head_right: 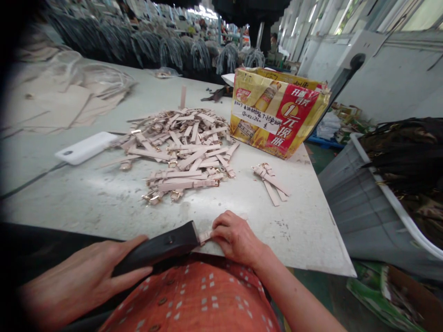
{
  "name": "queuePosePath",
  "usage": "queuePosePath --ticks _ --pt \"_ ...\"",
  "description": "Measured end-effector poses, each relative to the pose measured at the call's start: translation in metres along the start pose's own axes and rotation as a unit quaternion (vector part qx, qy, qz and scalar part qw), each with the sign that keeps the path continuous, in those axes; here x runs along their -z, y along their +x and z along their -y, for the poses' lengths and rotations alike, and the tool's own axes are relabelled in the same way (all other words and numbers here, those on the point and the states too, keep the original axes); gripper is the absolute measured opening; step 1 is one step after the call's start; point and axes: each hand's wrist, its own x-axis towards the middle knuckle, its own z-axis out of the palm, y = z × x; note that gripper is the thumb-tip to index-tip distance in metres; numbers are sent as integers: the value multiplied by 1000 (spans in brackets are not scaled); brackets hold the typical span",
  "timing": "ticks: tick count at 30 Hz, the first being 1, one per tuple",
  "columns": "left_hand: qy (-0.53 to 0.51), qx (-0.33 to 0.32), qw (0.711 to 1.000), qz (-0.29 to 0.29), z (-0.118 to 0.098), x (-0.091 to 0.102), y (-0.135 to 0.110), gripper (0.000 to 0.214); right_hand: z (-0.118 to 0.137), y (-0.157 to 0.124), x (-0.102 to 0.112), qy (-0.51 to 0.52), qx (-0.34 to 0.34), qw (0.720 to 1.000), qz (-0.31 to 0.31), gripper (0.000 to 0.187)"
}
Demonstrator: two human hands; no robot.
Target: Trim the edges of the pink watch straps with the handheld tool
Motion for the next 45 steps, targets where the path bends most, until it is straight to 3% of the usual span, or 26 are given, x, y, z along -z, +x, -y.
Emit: queuePosePath --ticks 4,8,15,19,27,30,33,37,40,43,45 --pt "20 11 998 57 -33 14 7 41 -1 2 -2 19 -6 999 -25 14" --pt "32 -4 998 53 -51 14 16 44 -1 2 -1 42 -34 998 -28 14" --pt "21 4 1000 7 -35 12 15 45 0 4 0 53 -153 986 -33 20" --pt "11 18 999 37 -25 11 3 42 -1 7 2 63 -130 989 4 26" --pt "-5 -2 1000 25 -48 0 17 33 1 12 7 47 -101 993 33 20" --pt "2 11 1000 1 -41 1 20 37 -13 11 21 18 -99 995 6 10" --pt "-7 25 1000 -15 -26 1 15 42 -38 13 50 -29 -108 991 -76 6" --pt "-32 37 998 -28 -1 -11 7 47 -71 21 104 -99 -161 961 -201 19" --pt "-36 53 997 -50 14 -28 6 53 -83 32 138 -152 -223 932 -243 25" --pt "-49 54 994 -87 23 -44 4 51 -87 48 143 -170 -238 922 -255 29" --pt "-73 42 992 -93 26 -51 2 47 -86 62 125 -168 -234 925 -249 28"
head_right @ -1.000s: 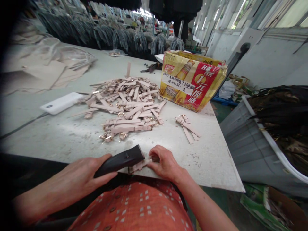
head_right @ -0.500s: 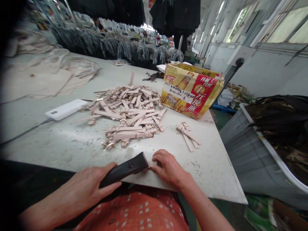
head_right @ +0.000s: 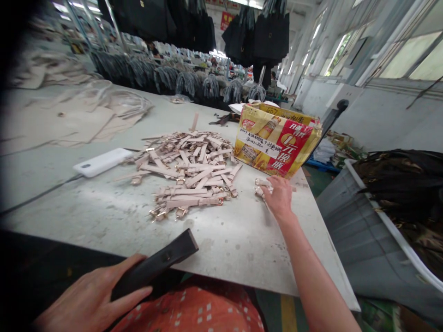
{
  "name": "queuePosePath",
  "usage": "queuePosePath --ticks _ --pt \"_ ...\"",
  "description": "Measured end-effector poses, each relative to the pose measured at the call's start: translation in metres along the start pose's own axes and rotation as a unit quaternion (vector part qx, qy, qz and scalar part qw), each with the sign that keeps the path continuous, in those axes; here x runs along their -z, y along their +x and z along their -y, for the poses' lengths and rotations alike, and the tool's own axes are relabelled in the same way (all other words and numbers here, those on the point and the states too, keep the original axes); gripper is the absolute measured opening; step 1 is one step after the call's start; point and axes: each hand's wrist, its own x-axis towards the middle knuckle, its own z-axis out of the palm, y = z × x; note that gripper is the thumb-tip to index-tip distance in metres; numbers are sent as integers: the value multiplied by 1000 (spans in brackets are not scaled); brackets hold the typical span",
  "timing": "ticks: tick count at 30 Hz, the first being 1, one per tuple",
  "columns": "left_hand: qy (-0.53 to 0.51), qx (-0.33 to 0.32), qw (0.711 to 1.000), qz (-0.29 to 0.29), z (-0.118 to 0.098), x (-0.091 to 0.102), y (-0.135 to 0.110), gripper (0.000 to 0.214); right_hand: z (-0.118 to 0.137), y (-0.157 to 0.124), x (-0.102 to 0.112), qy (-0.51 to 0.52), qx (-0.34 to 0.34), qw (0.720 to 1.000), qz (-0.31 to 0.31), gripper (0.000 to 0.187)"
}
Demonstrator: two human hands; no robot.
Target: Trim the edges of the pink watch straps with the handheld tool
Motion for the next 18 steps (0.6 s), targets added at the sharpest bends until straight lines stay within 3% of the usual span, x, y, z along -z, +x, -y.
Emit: queuePosePath --ticks 2,6,8,13,18 --pt "-21 1 1000 -3 1 -4 -3 44 22 -7 -30 17 -4 999 30 28" --pt "-32 18 999 -22 0 -6 -7 44 79 -25 -87 116 4 968 224 26" --pt "-31 23 999 -35 -2 -6 -10 43 100 -28 -103 148 -4 954 262 21" --pt "-40 26 997 -59 -2 -12 -15 37 112 -27 -113 154 -51 956 246 13" --pt "-60 22 996 -63 9 -23 -11 43 97 -36 -99 169 -98 957 215 20"
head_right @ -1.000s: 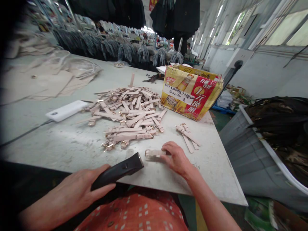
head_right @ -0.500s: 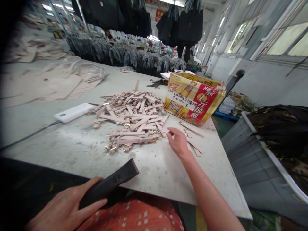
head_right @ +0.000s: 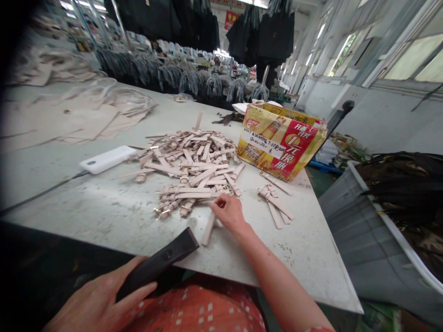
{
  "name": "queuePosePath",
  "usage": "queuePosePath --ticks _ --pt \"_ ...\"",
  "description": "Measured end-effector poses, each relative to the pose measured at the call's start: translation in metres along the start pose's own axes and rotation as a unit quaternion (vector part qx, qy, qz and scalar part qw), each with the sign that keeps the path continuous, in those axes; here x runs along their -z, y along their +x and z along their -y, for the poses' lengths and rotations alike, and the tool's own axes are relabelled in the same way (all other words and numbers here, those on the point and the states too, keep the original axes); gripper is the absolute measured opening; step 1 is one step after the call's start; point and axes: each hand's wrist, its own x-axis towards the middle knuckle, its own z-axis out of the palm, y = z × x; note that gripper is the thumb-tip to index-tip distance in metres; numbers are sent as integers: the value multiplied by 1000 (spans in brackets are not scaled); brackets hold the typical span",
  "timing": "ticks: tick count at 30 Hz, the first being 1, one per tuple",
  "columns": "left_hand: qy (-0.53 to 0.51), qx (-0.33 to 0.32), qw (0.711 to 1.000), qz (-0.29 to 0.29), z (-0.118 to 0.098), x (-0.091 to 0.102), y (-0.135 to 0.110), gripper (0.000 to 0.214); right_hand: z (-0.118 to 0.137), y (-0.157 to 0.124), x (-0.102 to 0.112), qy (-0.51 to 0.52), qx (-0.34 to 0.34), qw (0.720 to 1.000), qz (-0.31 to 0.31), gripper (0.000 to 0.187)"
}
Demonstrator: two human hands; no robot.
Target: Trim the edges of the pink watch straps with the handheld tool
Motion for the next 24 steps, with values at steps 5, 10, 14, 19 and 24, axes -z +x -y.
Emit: queuePosePath --ticks 5,10,14,19,24 --pt "-12 0 1000 0 1 0 1 45 -7 -25 32 185 -25 980 65 29" --pt "-14 -2 1000 1 -12 6 -1 47 -17 -45 42 257 -83 942 199 36" --pt "19 20 1000 4 -22 11 -4 49 -24 -55 33 121 -64 968 212 13" --pt "45 17 999 13 -25 16 -3 52 -27 -66 26 -50 52 990 121 31" --pt "69 -8 997 32 -32 25 6 51 -36 -73 22 -71 107 986 104 28"
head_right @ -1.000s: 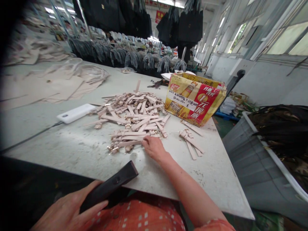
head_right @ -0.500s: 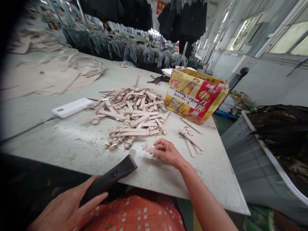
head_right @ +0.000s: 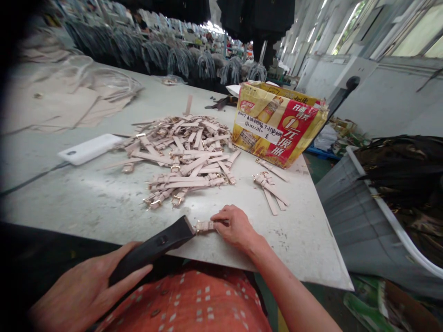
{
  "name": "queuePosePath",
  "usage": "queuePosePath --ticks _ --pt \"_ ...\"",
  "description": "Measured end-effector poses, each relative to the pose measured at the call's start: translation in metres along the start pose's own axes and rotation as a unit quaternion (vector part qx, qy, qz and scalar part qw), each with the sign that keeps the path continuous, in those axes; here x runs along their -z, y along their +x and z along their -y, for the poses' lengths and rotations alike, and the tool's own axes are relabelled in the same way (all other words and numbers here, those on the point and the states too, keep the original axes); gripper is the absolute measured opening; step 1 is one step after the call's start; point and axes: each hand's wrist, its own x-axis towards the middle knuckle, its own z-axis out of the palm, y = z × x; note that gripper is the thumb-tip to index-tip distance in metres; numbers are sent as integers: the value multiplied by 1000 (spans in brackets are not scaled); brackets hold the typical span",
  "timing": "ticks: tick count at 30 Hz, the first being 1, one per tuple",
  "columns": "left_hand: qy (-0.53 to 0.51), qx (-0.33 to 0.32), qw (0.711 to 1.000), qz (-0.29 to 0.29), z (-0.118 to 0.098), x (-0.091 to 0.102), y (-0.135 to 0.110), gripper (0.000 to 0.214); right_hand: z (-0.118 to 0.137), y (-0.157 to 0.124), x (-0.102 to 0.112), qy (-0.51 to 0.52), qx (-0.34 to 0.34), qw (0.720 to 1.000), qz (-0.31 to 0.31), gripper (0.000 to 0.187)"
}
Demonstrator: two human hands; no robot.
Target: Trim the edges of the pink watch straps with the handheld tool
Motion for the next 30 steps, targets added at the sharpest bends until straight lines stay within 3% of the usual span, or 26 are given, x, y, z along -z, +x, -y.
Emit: queuePosePath --ticks 4,10,16,21,30 --pt "60 -5 997 48 -13 15 11 52 -6 -3 -8 17 30 999 -37 29" --pt "96 -1 990 108 -32 25 19 56 2 -8 -10 -26 92 995 6 30" --pt "123 12 983 135 -36 28 20 61 5 -6 -9 -39 107 993 5 13" --pt "143 -9 981 133 -45 35 25 52 2 -2 -11 -28 133 991 12 7" --pt "152 -37 981 112 -48 44 33 40 -2 -6 -19 31 97 995 -3 14"
